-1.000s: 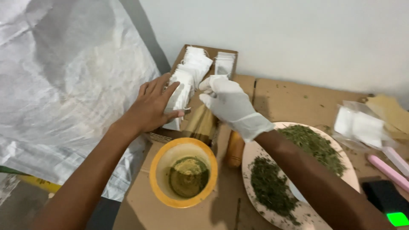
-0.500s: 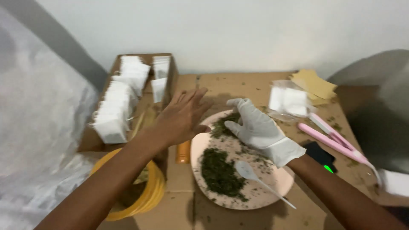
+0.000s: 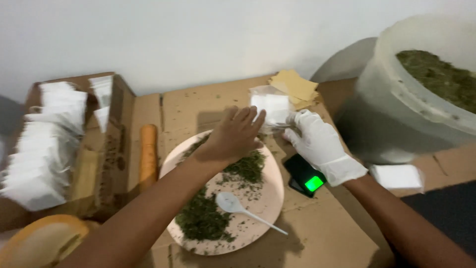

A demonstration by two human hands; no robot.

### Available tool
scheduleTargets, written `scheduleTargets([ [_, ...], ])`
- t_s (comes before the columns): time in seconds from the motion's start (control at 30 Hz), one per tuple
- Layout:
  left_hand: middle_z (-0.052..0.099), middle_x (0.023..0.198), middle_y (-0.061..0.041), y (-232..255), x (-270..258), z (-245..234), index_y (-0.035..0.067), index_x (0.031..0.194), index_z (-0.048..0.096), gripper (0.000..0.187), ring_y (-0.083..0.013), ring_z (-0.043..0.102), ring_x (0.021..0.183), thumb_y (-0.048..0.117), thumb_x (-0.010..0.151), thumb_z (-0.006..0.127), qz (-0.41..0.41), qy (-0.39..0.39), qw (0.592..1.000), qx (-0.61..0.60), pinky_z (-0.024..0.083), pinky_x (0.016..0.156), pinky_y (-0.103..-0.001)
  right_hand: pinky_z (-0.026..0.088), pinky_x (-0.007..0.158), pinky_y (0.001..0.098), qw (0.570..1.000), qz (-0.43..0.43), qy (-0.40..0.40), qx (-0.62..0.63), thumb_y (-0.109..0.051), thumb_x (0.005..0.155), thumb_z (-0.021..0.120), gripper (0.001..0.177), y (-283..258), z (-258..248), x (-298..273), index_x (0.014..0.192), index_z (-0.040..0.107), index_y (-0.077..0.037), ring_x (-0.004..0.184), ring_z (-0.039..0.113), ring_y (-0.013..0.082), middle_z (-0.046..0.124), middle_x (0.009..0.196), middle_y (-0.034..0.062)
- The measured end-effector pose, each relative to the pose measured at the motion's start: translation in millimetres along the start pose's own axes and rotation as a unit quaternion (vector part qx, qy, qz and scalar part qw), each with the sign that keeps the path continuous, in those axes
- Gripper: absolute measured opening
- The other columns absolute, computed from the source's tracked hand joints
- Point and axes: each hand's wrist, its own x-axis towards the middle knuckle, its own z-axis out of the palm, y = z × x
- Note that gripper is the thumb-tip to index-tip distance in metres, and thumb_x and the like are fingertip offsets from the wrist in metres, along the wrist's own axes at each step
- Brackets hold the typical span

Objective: The person fills white tea bags with dried green herbs using a white plastic spoon. They scoop the herbs from a plate and transfer them into the bags, then fold the top of each bag to close it. The person wears white gloves throughout the process.

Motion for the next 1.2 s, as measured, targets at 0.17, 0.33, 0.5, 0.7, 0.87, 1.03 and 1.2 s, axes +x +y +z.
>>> scheduleTargets([
  [0.17,0.060,0.137,-0.021,24,30,38,0.001,0.145,0.063,0.078,-0.0320,0.058,0.124,0.062,0.097,0.073,-0.040,0.011,0.999,0.009,0.045,0.105,-0.047,0.061,0.105,0.0520,1.000,0.002,-0.011,0.022,-0.031,0.100,0.075,0.021,4,-9,1,0.120,0.080,-0.028,0.127,0.071,0.0339,0.077,0.128,0.0005],
  [0.33,0.063,0.131,-0.020,45,50,46,0.003,0.133,0.071,0.053,-0.0329,0.061,0.122,0.050,0.112,0.061,-0.089,-0.031,0.994,-0.056,0.048,0.103,-0.048,0.059,0.112,0.0479,0.997,0.031,-0.059,0.046,-0.047,0.098,0.073,0.025,37,48,27,0.123,0.077,-0.043,0.135,0.067,0.0250,0.072,0.144,-0.0134],
  [0.5,0.055,0.100,-0.006,51,66,53,0.016,0.103,0.057,0.015,-0.0274,0.068,0.088,0.030,0.107,0.062,-0.129,0.073,0.988,-0.037,0.053,0.080,-0.046,0.058,0.113,0.0493,0.993,0.053,-0.092,0.043,-0.050,0.101,0.071,0.036,48,72,45,0.137,0.070,-0.042,0.135,0.068,0.0293,0.074,0.139,-0.0003],
  [0.7,0.065,0.123,-0.023,65,71,59,0.003,0.124,0.050,0.020,-0.0433,0.082,0.097,0.020,0.116,0.042,-0.223,-0.021,0.940,-0.258,0.063,0.088,-0.058,0.060,0.110,0.0527,0.991,0.080,-0.109,-0.001,-0.034,0.104,0.068,0.039,-28,12,28,0.132,0.076,-0.009,0.126,0.074,0.0408,0.078,0.133,0.0209],
  [0.87,0.059,0.141,-0.035,64,62,68,-0.008,0.140,0.044,0.033,-0.0453,0.074,0.120,0.017,0.119,0.041,-0.229,0.041,0.945,-0.230,0.063,0.095,-0.059,0.061,0.107,0.0523,0.987,0.109,-0.115,-0.040,-0.031,0.100,0.070,0.043,-8,45,53,0.131,0.074,-0.003,0.122,0.077,0.0402,0.079,0.128,0.0201],
  [1.03,0.064,0.119,-0.013,51,58,61,0.006,0.126,0.049,0.030,-0.0362,0.072,0.121,0.027,0.120,0.029,-0.265,-0.023,0.895,-0.357,0.050,0.107,-0.063,0.065,0.071,0.0551,0.979,-0.085,0.054,-0.177,-0.024,0.096,0.068,0.020,29,88,50,0.104,0.078,-0.008,0.085,0.080,0.0400,0.075,0.088,0.0140],
  [1.2,0.069,0.119,-0.023,52,48,64,-0.001,0.131,0.053,0.024,-0.0356,0.073,0.117,0.015,0.118,0.041,-0.165,-0.022,0.943,-0.287,0.045,0.113,-0.066,0.062,0.065,0.0572,0.970,-0.141,0.096,-0.171,-0.018,0.096,0.066,0.017,33,92,53,0.098,0.075,-0.004,0.082,0.078,0.0440,0.075,0.084,0.0157],
])
